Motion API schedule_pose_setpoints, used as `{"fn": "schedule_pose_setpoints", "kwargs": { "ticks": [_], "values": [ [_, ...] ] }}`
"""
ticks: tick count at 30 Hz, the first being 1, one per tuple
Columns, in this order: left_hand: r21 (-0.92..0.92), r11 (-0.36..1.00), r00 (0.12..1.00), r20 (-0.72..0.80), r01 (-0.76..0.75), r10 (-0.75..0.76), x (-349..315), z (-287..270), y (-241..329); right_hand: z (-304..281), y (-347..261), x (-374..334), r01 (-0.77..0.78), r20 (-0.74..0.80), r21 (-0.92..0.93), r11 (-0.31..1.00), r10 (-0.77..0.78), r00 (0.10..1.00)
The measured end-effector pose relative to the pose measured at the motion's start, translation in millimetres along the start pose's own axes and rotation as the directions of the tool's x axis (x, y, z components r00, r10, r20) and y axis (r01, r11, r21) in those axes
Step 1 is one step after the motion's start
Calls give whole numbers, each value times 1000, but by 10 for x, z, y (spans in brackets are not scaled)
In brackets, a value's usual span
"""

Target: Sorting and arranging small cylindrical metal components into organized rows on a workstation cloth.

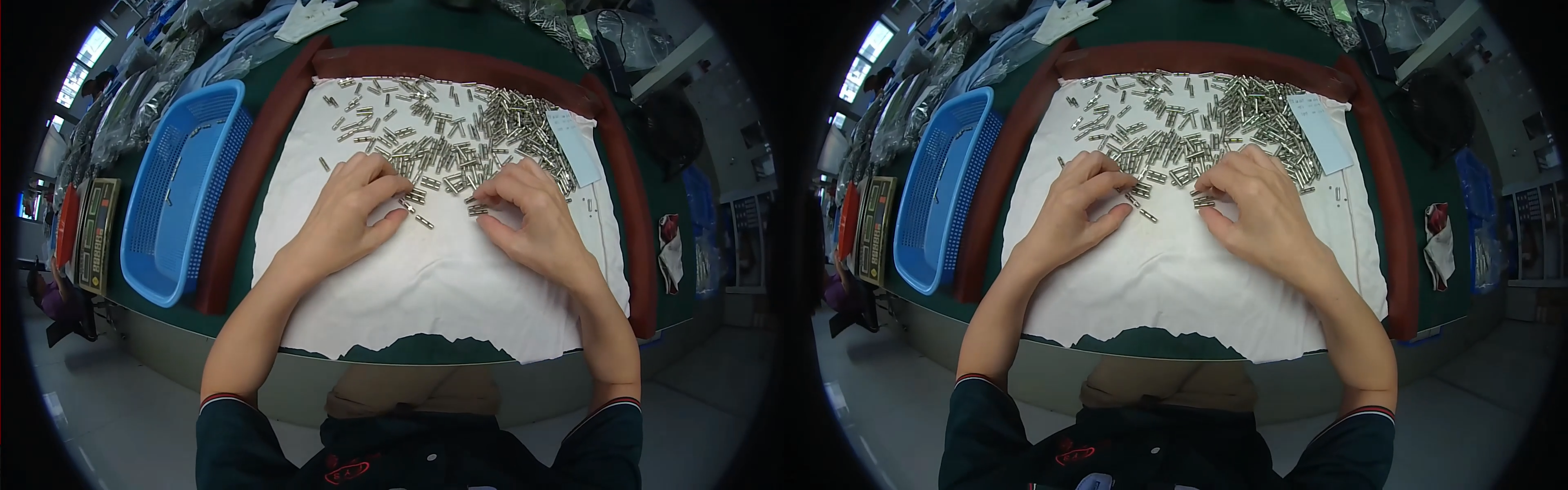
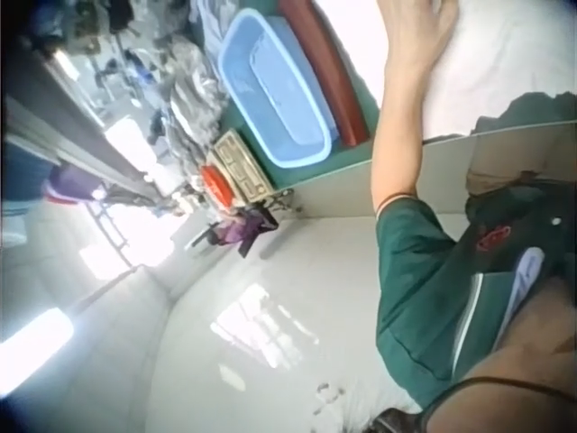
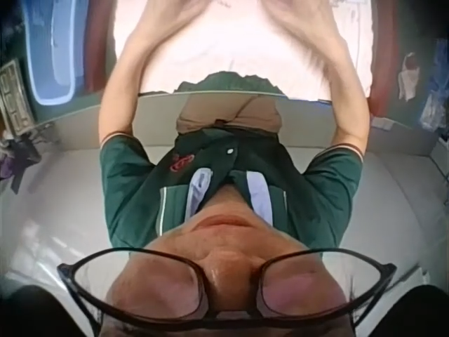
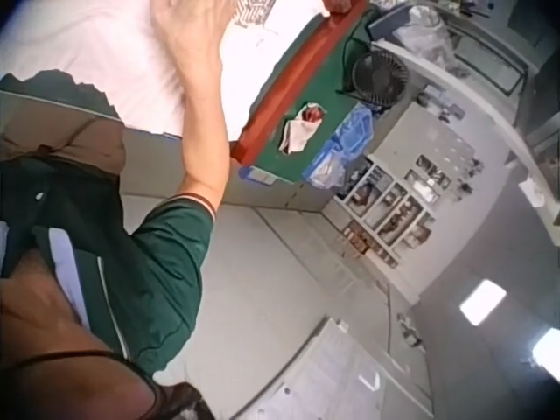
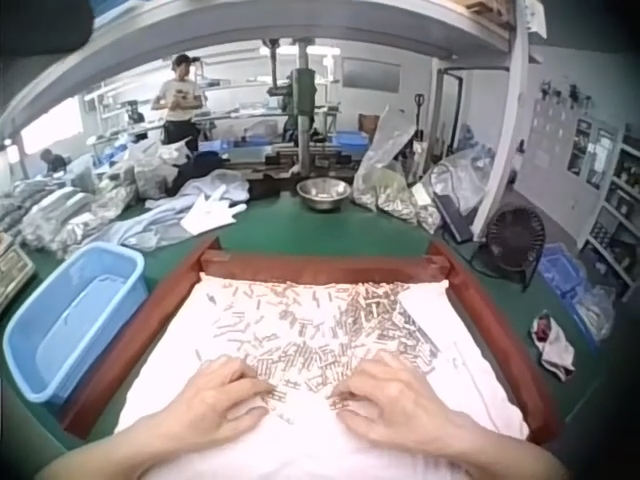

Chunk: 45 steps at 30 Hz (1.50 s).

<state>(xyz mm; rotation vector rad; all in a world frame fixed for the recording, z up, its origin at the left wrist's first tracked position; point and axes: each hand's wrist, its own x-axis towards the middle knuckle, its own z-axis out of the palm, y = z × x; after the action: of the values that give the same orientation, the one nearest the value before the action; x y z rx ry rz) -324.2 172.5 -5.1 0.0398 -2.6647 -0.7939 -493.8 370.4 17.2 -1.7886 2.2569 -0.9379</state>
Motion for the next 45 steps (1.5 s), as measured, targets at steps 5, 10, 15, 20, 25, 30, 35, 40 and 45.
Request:
{"fn": "schedule_pose_setpoints", "kwargs": {
  "ticks": [5,10,15,20,25,30,35,40,45],
  "values": [
    [47,995,996,14,-89,89,86,77,27,78,57,-2,35,-18,-62,997,-36,999],
    [177,975,991,50,-131,125,144,133,47,94,13,-14,88,13,-93,992,-87,996],
    [-46,999,999,39,-8,10,122,149,120,238,-179,-103,141,99,53,989,-146,984],
    [-61,998,998,54,21,-18,24,176,220,425,-312,-143,260,1,71,963,-260,965],
    [-153,988,998,55,17,-8,-52,68,308,451,-299,-139,262,-84,73,962,-256,963],
    [-96,991,993,85,90,-82,-104,-120,223,309,-201,-93,192,-189,28,981,-183,965],
    [-11,999,988,147,50,-48,-94,-71,248,317,-195,-131,192,-72,-54,980,-196,978],
    [-54,991,993,28,120,-119,-84,-26,214,381,-195,-125,203,-77,-42,978,-205,976],
    [-84,996,999,-52,10,-14,-29,101,103,363,-83,-38,151,-215,-35,988,-155,964]
  ]
}}
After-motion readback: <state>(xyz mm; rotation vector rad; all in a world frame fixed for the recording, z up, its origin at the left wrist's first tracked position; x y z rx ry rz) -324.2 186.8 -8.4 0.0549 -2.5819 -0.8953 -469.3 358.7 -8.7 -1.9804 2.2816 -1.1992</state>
